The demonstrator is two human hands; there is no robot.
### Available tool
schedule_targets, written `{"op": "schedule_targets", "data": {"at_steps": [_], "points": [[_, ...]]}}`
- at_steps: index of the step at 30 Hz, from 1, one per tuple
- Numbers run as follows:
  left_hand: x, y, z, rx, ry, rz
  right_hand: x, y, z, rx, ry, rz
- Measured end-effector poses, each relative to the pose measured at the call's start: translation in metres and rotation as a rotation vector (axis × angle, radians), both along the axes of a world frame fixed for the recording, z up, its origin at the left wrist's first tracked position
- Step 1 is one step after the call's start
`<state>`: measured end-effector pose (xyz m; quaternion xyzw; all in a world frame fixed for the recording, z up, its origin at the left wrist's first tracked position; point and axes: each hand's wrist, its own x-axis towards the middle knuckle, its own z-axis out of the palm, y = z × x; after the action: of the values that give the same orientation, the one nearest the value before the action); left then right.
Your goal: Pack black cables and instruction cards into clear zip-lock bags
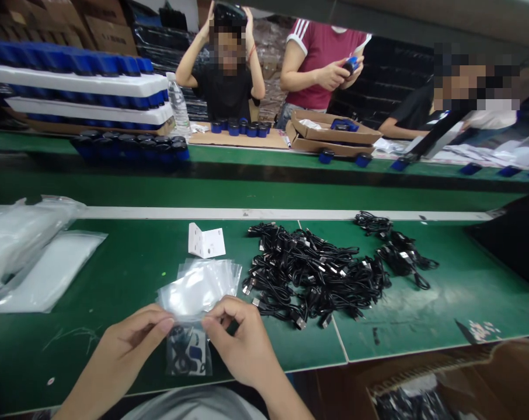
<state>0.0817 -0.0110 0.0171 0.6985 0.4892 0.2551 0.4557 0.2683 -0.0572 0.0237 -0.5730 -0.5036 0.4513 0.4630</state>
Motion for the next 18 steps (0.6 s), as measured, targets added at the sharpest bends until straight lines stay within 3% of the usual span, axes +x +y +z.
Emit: {"op": "schedule_targets", "data": {"at_steps": [4,8,13,18], "points": [[0.007,-0.004,0.003,0.042,-0.080,0.038,-0.002,-0.001,-0.002,0.009,-0.027,-0.010],[0.015,-0.011,0.003,0.021,-0.210,0.170,-0.014,-0.002,-0.007,0.068,0.054,-0.042],[0.028,-0.018,-0.006,-0.037,-0.228,0.092,-0.033,-0.004,-0.019,0.173,0.062,-0.205],[0.032,-0.026,-0.016,0.127,-0.210,0.181,-0.043,-0.009,-0.028,0.199,0.014,-0.140]]}}
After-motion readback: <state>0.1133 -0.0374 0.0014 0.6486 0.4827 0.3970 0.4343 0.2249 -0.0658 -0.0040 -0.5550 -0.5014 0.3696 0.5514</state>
